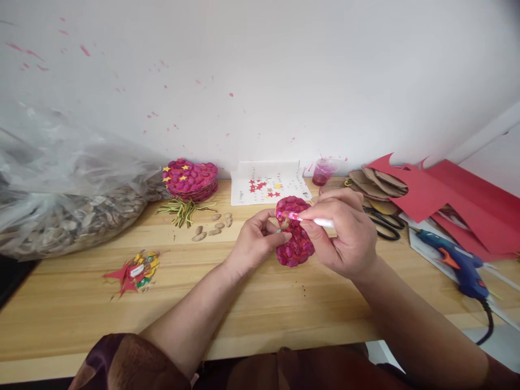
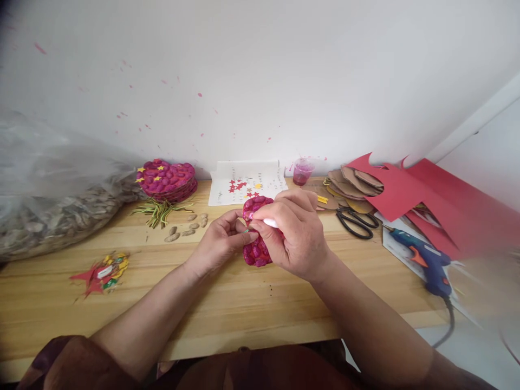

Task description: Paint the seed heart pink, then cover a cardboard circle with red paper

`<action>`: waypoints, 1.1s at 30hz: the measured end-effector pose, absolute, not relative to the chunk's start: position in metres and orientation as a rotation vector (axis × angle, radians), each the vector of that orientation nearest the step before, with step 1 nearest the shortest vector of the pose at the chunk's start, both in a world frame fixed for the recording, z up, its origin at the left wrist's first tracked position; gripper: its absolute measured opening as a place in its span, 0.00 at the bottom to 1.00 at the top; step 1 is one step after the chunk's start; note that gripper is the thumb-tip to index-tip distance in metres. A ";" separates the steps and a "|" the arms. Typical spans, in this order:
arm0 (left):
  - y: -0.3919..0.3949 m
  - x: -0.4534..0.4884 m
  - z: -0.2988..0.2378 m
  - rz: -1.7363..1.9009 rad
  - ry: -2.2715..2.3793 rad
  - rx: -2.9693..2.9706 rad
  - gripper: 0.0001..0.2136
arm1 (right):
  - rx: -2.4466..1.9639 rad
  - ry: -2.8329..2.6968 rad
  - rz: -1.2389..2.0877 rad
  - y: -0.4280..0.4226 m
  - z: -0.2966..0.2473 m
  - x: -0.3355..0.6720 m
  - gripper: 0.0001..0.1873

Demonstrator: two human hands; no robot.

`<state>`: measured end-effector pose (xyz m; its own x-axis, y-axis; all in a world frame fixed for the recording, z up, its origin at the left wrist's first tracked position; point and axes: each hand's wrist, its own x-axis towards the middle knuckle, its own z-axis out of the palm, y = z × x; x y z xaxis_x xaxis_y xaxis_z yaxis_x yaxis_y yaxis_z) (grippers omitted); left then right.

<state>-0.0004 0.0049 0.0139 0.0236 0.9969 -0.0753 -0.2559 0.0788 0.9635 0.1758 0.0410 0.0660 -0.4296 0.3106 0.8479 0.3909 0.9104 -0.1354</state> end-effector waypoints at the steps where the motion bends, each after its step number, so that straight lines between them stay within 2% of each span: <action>1: 0.005 0.000 0.014 1.255 1.043 0.972 0.18 | -0.505 -2.049 -0.091 0.041 0.066 0.176 0.06; 11: 0.005 0.001 0.013 1.254 1.039 0.975 0.19 | -0.493 -2.052 -0.153 0.041 0.065 0.174 0.05; 18: 0.005 0.000 0.015 1.272 1.044 0.940 0.17 | -0.548 -1.992 0.059 0.043 0.063 0.175 0.04; 33: 0.006 0.001 0.011 1.239 1.010 0.852 0.21 | -0.604 -1.897 0.209 0.051 0.059 0.181 0.05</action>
